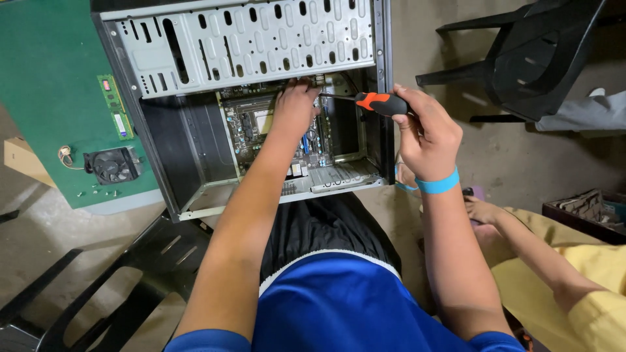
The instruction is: Securing a motherboard inside a computer case using a screwdriver and screws.
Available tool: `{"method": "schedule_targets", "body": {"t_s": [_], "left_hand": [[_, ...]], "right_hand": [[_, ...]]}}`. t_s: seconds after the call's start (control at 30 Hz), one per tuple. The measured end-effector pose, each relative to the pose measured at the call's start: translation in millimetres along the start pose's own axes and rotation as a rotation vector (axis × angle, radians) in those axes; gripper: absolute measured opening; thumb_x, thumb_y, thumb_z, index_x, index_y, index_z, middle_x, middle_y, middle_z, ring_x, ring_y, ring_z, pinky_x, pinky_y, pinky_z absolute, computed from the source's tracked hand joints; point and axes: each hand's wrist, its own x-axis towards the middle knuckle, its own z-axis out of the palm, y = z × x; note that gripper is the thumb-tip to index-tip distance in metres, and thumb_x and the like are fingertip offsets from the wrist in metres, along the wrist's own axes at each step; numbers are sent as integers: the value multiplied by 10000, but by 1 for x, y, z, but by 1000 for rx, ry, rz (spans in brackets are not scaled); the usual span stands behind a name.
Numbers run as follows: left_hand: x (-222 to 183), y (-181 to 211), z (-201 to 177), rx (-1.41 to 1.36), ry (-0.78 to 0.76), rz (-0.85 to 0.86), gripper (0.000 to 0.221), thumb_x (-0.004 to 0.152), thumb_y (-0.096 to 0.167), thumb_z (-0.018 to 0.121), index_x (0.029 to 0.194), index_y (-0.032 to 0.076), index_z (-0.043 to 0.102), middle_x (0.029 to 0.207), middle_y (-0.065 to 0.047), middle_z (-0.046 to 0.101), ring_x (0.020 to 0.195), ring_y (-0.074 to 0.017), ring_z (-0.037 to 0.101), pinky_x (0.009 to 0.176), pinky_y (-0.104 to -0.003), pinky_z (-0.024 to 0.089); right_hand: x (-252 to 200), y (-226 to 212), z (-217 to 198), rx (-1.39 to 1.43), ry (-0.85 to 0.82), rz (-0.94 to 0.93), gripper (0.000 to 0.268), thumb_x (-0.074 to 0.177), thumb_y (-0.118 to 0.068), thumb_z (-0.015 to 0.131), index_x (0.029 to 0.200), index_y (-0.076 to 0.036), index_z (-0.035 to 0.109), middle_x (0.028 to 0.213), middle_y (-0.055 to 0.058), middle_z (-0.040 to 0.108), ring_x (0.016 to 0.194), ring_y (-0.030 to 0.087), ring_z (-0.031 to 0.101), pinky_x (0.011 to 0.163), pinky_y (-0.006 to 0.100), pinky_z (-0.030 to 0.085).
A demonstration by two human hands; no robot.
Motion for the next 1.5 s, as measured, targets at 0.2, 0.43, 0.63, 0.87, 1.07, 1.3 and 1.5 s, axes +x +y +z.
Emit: {"method": "schedule_targets", "body": {"t_s": [0.2,0.43,0.63,0.87,1.07,1.3,1.5], "left_hand": [[1,-2,4,2,3,5,458,973,296,838,1399,154,748,1518,-144,619,1457,-491,507,1098,-657,518],[-2,2,-4,13,18,3,441,965,275,843,1386,176,757,1505,-128,613,1451,-470,510,1080,-646,531],[-1,-3,3,59,30,24,435,942,251,851,1365,201,763,1462,-98,607,1410,-439,528,1030,-579,567],[-5,3,-11,22,30,34,467,884,313,895,1322,202,777,1404,-93,631,1363,-413,559,1004,-558,578],[-17,44,-94,-283,-151,-206,416,1024,119,568,1407,167,722,1437,-199,638,1520,-440,449,1290,-588,293],[-29,50,-117,-586,-135,-391,483,1087,96,285,1231,42,743,1368,-274,712,1351,-454,610,1235,-578,402],[5,-6,38,3,297,55,181,977,191,692,1072,248,835,1214,-16,726,1333,-348,620,979,-555,603]], "right_hand": [[2,-4,-1,-14,-29,4,273,1079,36,715,1333,134,728,1207,319,757,1091,534,756,932,585,627],[3,1,2,-37,-46,-35,283,1066,21,732,1333,117,743,1217,303,768,1103,525,761,941,575,628],[20,-4,7,-72,-197,-106,335,1011,74,796,1345,62,766,1228,248,783,1083,474,785,913,529,653],[64,-24,9,-281,-451,-224,278,1008,-68,891,1261,-6,794,1082,191,772,904,404,797,763,487,671],[69,7,12,-766,-559,-219,732,1145,-699,870,865,-115,527,736,52,502,569,311,511,488,439,371],[78,-15,20,-602,-644,-171,349,1172,-184,763,1468,-44,646,1003,162,547,615,418,542,509,502,479],[73,-37,11,-822,-774,-25,394,1146,-390,750,1444,-143,672,1029,111,689,741,297,792,643,348,657]]}}
